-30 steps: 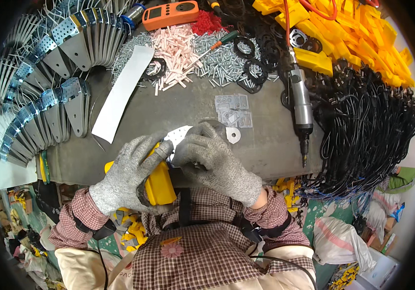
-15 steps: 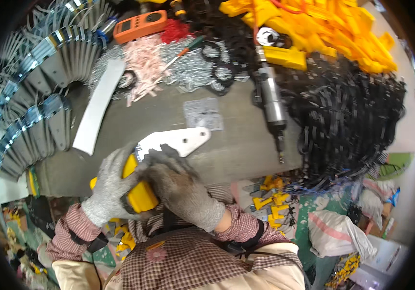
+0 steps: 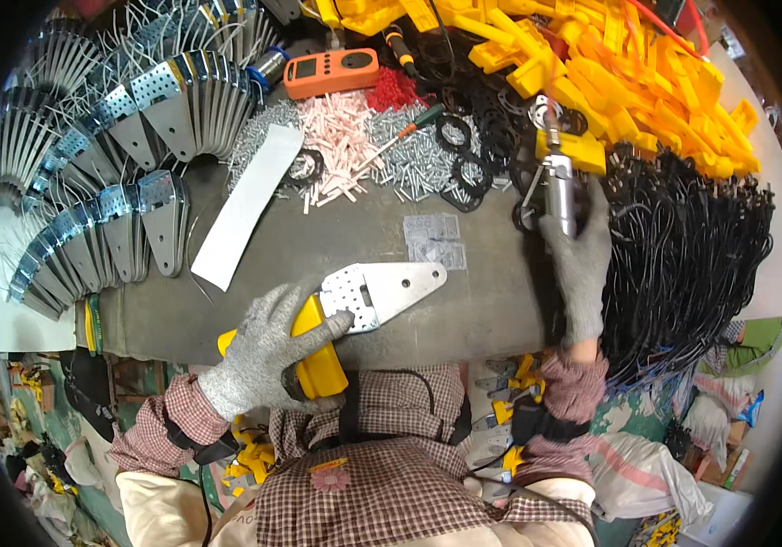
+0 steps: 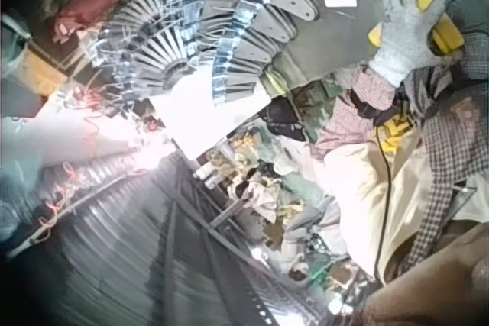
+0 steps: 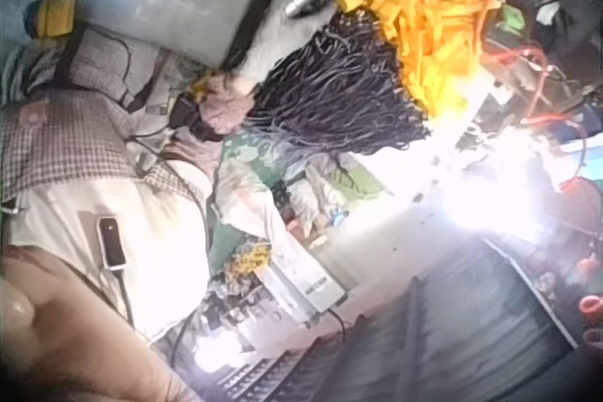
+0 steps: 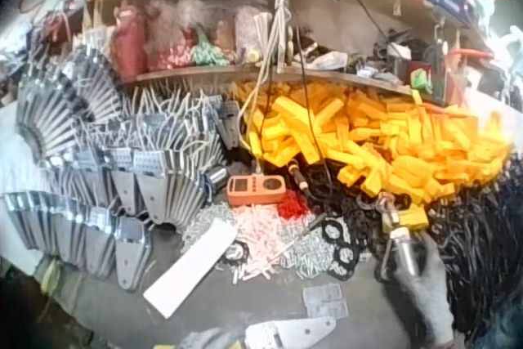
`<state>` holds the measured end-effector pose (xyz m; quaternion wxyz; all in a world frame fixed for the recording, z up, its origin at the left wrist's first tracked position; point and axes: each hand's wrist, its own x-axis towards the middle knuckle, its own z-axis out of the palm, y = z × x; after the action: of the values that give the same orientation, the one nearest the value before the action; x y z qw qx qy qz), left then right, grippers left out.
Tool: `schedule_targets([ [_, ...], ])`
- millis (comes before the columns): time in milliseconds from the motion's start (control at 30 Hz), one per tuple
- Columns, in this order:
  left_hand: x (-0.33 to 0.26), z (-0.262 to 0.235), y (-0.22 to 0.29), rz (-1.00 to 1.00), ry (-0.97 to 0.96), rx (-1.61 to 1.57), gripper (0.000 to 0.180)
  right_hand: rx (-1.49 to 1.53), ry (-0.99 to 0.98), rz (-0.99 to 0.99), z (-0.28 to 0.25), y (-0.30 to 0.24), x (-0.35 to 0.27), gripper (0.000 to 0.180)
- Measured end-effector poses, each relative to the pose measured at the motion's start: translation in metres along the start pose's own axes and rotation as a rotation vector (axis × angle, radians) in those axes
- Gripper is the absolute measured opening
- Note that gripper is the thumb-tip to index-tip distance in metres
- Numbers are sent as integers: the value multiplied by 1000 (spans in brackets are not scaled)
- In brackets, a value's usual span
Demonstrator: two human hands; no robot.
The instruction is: The recorder is seen assembling electronic components into a yellow plastic housing, including wiring, soldering, and securing parts with screws and an air screwdriver.
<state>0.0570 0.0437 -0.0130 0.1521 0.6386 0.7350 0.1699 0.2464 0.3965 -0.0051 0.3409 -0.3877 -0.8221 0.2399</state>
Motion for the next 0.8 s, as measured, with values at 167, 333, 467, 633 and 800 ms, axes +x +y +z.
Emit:
schedule_targets([
  [167,0,-2,3,-21,-56,8,100,1526,-155,353,30,-55,-38,59],
  [333,5,-5,5,-17,-66,11,98,2018,19,389,86,-87,-55,36],
  [467,6,-7,5,-31,-118,48,94,2158,-13,546,102,-69,-70,24],
  [633,5,-2,3,-42,-97,51,99,2088,-29,499,101,-74,-71,23],
  [800,7,-4,2,-18,-107,54,93,2133,-73,528,99,-77,-72,22],
])
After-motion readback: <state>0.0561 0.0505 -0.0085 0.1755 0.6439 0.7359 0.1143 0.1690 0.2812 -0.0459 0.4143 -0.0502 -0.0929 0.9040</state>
